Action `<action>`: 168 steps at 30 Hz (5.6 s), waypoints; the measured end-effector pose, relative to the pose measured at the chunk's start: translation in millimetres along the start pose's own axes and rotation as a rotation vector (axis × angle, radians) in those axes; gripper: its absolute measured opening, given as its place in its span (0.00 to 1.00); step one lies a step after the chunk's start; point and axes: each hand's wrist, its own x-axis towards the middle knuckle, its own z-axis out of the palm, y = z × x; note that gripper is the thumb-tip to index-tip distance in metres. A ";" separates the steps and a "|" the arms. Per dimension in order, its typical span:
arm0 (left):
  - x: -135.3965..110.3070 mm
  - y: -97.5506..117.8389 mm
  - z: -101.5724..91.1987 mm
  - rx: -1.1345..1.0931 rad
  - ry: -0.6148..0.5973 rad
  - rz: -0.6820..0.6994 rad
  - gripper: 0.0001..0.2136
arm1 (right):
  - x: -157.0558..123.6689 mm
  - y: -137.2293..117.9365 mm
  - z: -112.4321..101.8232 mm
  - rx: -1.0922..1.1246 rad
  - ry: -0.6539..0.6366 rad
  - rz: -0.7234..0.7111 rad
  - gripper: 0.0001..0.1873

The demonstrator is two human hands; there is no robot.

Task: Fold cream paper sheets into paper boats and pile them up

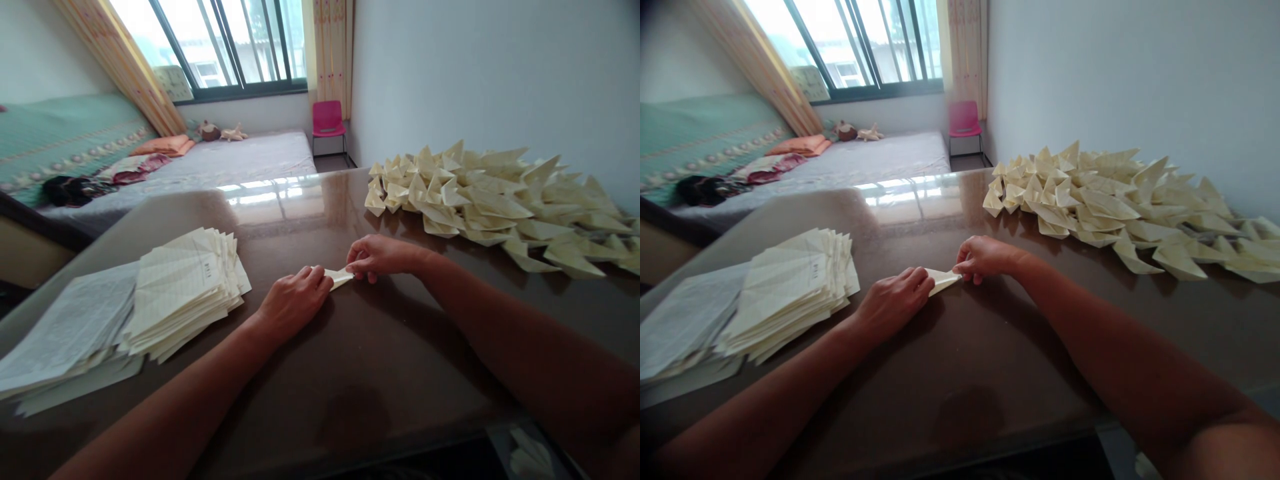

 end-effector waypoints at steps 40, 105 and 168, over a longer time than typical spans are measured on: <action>0.1 0.7 13.2 -0.084 0.044 -0.145 0.09 | 4.2 -5.9 16.1 -0.289 0.201 -0.184 0.05; 1.8 -5.5 17.5 -0.285 0.089 -0.034 0.15 | 8.4 -4.3 19.4 0.192 0.058 0.033 0.03; 2.8 -5.3 21.4 -0.388 0.159 -0.110 0.14 | 16.3 8.1 2.9 -0.333 0.188 -0.035 0.17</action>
